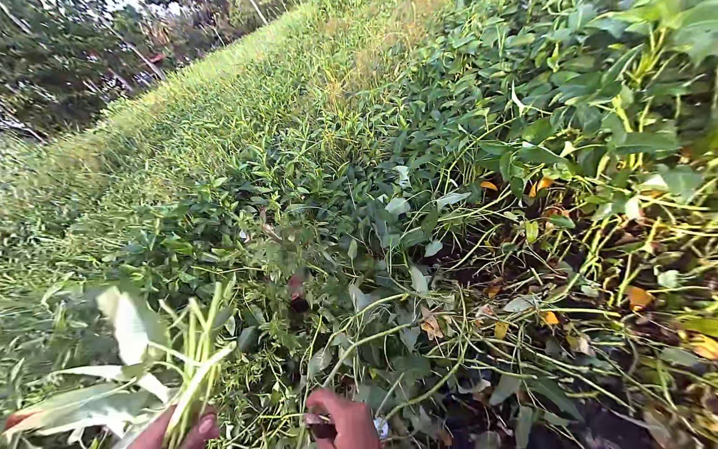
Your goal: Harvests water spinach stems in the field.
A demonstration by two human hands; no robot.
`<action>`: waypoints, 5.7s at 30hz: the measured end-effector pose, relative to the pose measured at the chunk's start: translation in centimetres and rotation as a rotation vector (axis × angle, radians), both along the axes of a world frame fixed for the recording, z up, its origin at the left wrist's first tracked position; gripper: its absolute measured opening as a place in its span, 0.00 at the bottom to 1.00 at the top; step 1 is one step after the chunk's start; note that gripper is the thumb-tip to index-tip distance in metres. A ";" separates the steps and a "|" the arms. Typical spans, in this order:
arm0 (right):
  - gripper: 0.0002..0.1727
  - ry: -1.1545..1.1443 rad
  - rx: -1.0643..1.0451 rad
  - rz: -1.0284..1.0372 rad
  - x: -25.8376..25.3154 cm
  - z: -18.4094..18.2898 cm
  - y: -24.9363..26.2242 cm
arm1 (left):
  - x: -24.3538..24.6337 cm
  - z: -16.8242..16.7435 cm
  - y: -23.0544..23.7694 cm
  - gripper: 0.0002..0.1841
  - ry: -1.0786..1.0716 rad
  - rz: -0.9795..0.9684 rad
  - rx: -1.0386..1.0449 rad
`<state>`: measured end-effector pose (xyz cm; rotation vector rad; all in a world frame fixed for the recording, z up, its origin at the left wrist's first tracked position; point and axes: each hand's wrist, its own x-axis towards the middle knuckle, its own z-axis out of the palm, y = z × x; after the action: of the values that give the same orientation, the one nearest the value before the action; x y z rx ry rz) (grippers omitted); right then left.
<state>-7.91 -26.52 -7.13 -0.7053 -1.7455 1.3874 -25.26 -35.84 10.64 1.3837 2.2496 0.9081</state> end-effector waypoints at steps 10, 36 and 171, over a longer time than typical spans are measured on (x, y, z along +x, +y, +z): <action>0.17 -0.163 -0.138 0.260 1.4 4.2 2.1 | 0.9 -7.7 0.6 0.11 -0.806 -0.036 -0.523; 0.33 -0.373 0.023 0.722 -3.1 7.0 0.4 | -7.3 -2.2 -11.3 0.07 -0.632 0.663 0.196; 0.34 -0.819 -0.103 0.045 3.0 4.7 22.3 | -2.6 -7.9 0.9 0.07 -0.937 0.497 0.274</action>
<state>-4.89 -4.25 -2.44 -1.4421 -2.3132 1.3101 -27.87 -34.93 2.75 0.2804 1.7346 1.6354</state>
